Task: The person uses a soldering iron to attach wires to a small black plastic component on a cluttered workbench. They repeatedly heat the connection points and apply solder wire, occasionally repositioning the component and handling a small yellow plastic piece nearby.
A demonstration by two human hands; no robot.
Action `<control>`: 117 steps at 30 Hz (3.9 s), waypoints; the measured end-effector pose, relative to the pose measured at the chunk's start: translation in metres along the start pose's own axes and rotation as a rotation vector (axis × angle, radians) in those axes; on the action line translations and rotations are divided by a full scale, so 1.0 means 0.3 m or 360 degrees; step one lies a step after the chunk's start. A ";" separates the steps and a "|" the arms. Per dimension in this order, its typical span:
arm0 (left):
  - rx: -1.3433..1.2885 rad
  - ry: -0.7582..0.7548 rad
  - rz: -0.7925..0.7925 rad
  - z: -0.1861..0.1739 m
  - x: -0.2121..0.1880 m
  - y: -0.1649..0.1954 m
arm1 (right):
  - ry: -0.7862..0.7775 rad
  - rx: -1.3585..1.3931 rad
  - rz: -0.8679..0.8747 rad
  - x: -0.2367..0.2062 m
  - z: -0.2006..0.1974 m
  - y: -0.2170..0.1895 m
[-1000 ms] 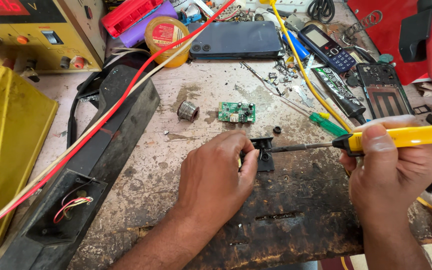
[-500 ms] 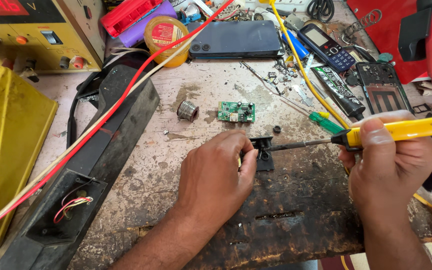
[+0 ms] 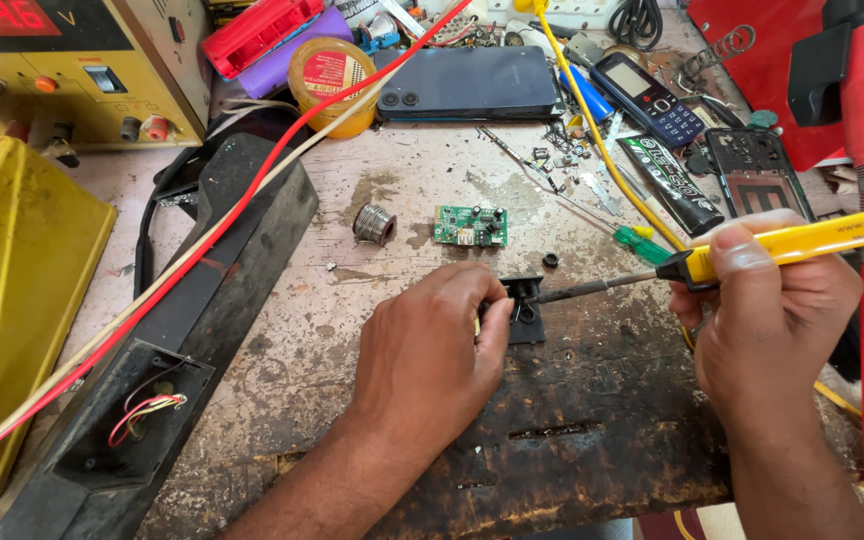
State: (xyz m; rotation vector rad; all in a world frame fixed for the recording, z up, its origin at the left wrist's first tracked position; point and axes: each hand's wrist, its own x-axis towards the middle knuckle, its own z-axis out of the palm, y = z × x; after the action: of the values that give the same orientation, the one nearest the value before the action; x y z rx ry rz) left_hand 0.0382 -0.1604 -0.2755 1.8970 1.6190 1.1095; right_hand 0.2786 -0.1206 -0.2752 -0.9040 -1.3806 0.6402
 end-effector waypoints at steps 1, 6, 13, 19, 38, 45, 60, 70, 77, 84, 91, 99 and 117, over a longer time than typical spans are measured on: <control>-0.0007 -0.0021 -0.0017 0.001 0.001 -0.001 | 0.0000 0.0007 0.0013 0.001 -0.002 0.001; -0.0007 0.0043 0.0105 0.004 -0.001 -0.006 | -0.0027 0.0041 0.0019 0.003 -0.003 -0.002; 0.0000 0.0036 0.0069 0.005 -0.006 -0.002 | -0.0037 -0.0071 -0.0012 0.001 -0.002 -0.018; -0.0002 0.0047 0.0107 -0.001 -0.004 -0.007 | -0.0013 -0.0029 0.0007 0.001 0.007 -0.011; 0.0010 0.0070 0.0108 0.004 -0.002 -0.003 | 0.0047 -0.0026 0.0004 -0.005 0.004 -0.012; 0.0004 0.0072 0.0100 0.003 -0.003 -0.007 | 0.0035 -0.0013 0.0005 -0.009 0.007 -0.014; 0.0030 0.0073 0.0078 0.015 0.003 -0.006 | 0.0015 -0.0023 -0.0011 -0.015 0.005 -0.012; 0.0046 0.0081 0.0080 0.023 0.005 -0.007 | 0.0094 -0.0008 0.0011 -0.009 0.020 -0.039; 0.0028 0.0058 0.0068 0.018 0.009 -0.005 | 0.0035 -0.0033 -0.0013 -0.013 0.008 -0.020; 0.0023 0.0043 0.0020 0.015 0.004 0.001 | 0.0020 0.0022 0.0009 -0.013 -0.003 -0.003; 0.0037 0.0031 0.0019 0.019 0.008 -0.007 | 0.0031 0.0014 0.0050 -0.011 0.001 -0.016; 0.0017 0.0032 0.0000 0.012 -0.002 0.000 | 0.0115 0.0075 -0.0045 -0.024 -0.004 -0.036; 0.0074 0.0022 -0.0019 0.015 -0.016 0.006 | 0.0105 -0.0061 -0.0051 -0.058 0.018 -0.066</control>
State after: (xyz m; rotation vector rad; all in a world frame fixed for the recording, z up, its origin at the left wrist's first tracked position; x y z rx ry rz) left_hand 0.0428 -0.1645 -0.2784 1.9102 1.6750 1.0920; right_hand 0.2688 -0.1447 -0.2682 -0.9237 -1.3497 0.5566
